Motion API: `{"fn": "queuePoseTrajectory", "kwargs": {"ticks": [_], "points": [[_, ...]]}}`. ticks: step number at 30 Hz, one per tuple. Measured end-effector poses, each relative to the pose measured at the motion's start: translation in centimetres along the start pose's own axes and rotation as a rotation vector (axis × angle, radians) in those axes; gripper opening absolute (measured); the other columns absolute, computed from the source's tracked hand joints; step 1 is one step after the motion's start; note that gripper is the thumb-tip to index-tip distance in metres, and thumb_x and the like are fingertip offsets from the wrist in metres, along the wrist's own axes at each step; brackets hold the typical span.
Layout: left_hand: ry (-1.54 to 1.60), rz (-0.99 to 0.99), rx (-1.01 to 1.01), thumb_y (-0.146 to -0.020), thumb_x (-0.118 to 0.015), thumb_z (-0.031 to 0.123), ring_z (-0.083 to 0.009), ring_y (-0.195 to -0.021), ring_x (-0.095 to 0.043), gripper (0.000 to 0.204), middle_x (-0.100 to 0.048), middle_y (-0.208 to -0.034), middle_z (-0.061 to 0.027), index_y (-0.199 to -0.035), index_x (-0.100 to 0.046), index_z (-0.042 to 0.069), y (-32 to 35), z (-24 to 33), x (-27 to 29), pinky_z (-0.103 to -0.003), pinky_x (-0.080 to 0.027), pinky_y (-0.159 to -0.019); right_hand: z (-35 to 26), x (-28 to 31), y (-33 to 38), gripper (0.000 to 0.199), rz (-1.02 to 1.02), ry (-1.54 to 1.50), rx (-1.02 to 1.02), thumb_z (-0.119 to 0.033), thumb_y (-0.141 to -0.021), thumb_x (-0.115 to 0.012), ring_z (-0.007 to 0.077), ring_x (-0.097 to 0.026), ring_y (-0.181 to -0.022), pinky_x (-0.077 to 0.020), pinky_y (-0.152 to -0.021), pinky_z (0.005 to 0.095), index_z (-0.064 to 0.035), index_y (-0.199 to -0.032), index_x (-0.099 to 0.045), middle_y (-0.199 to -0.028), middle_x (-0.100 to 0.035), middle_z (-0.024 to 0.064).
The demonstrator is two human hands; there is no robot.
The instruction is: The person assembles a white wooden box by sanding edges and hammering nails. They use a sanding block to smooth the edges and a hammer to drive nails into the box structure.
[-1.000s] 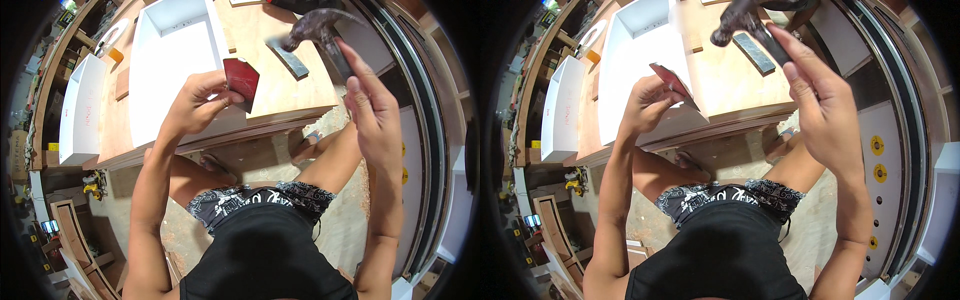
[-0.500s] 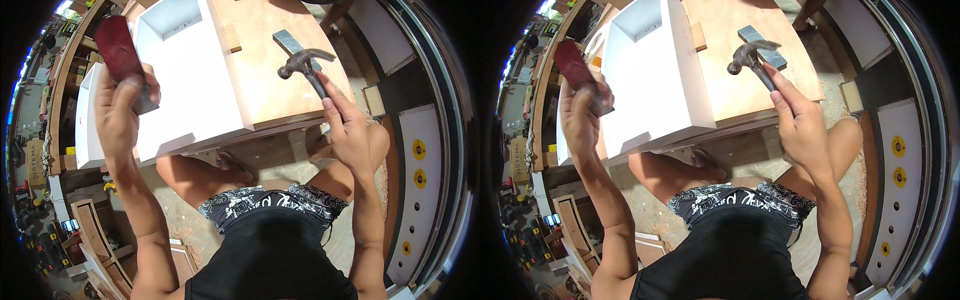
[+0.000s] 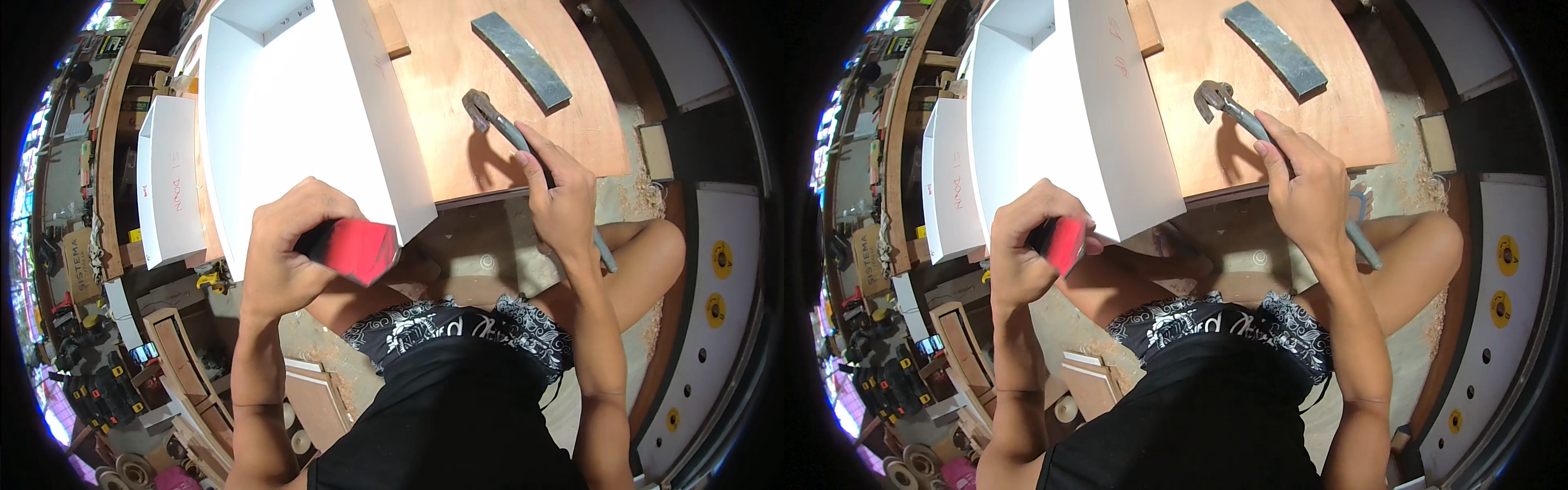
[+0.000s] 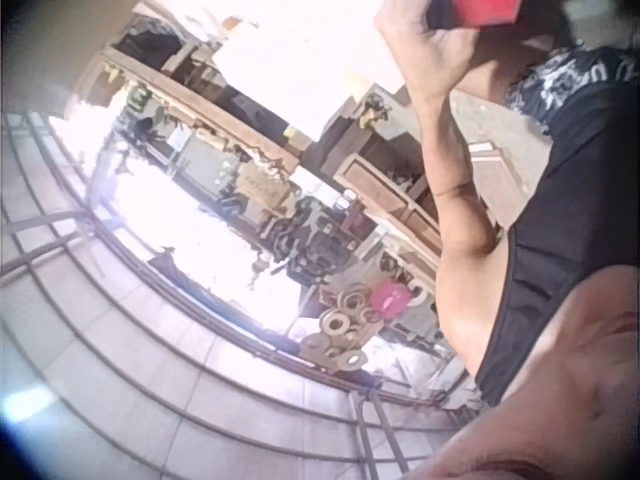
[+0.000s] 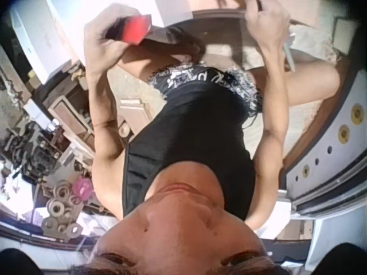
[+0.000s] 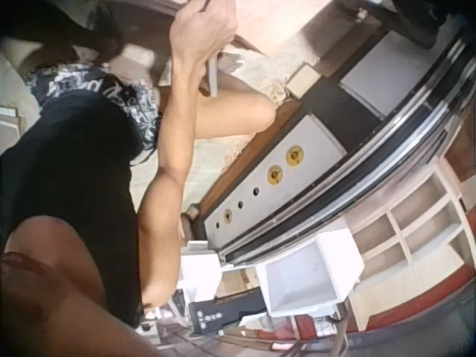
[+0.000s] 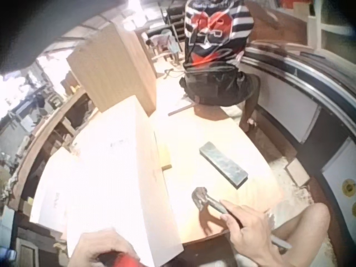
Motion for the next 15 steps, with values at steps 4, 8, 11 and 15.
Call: {"fn": "queuePoseTrajectory", "kwargs": {"ticks": [4,8,11,15], "points": [[-0.089,-0.068,-0.155,-0.066,-0.087,-0.002,-0.0191,-0.083,-0.070,0.030,-0.075,-0.089,-0.0056,-0.093,-0.077,0.005,-0.2,1.0,0.0,-0.030,-0.054,-0.074,0.9,-0.7,-0.3,0.028,-0.023,-0.063,-0.100,-0.015,-0.103,-0.069,0.0295,-0.078,-0.082,-0.0579,-0.073,0.0399,-0.0063,-0.129,-0.077,-0.100,-0.079,0.0193],[-0.116,-0.086,-0.194,-0.066,-0.088,-0.001,-0.0188,-0.080,-0.069,0.032,-0.072,-0.087,-0.0057,-0.094,-0.074,0.003,-0.4,1.4,-0.4,-0.030,-0.052,-0.071,2.0,-1.2,-0.7,0.028,0.016,-0.043,-0.076,-0.015,-0.104,-0.069,0.0265,-0.075,-0.075,-0.0567,-0.069,0.0377,-0.0045,-0.129,-0.076,-0.093,-0.078,0.0188],[-0.109,-0.082,-0.199,-0.067,-0.087,-0.003,-0.0183,-0.078,-0.066,0.031,-0.070,-0.086,-0.0064,-0.093,-0.072,0.003,-0.7,1.5,-0.9,-0.029,-0.050,-0.068,2.8,-1.7,-0.8,0.028,-0.004,-0.075,-0.157,-0.016,-0.104,-0.068,0.0255,-0.073,-0.071,-0.0554,-0.068,0.0364,-0.0041,-0.129,-0.076,-0.086,-0.076,0.0169],[-0.091,-0.086,-0.197,-0.066,-0.085,-0.006,-0.0174,-0.075,-0.064,0.030,-0.068,-0.085,-0.0065,-0.090,-0.069,0.003,-1.0,1.5,-1.2,-0.028,-0.048,-0.066,4.0,-1.9,-0.9,0.029,-0.002,-0.158,-0.270,-0.019,-0.106,-0.068,0.0175,-0.064,-0.064,-0.0513,-0.064,0.0333,-0.0050,-0.130,-0.076,-0.074,-0.070,0.0125]]}}
Point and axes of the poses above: each hand's wrist, its own y-axis away from the middle knuckle, its own x-axis out of the back of the hand, z = x × y, the point moved 8 cm from there along -y, towards the middle knuckle
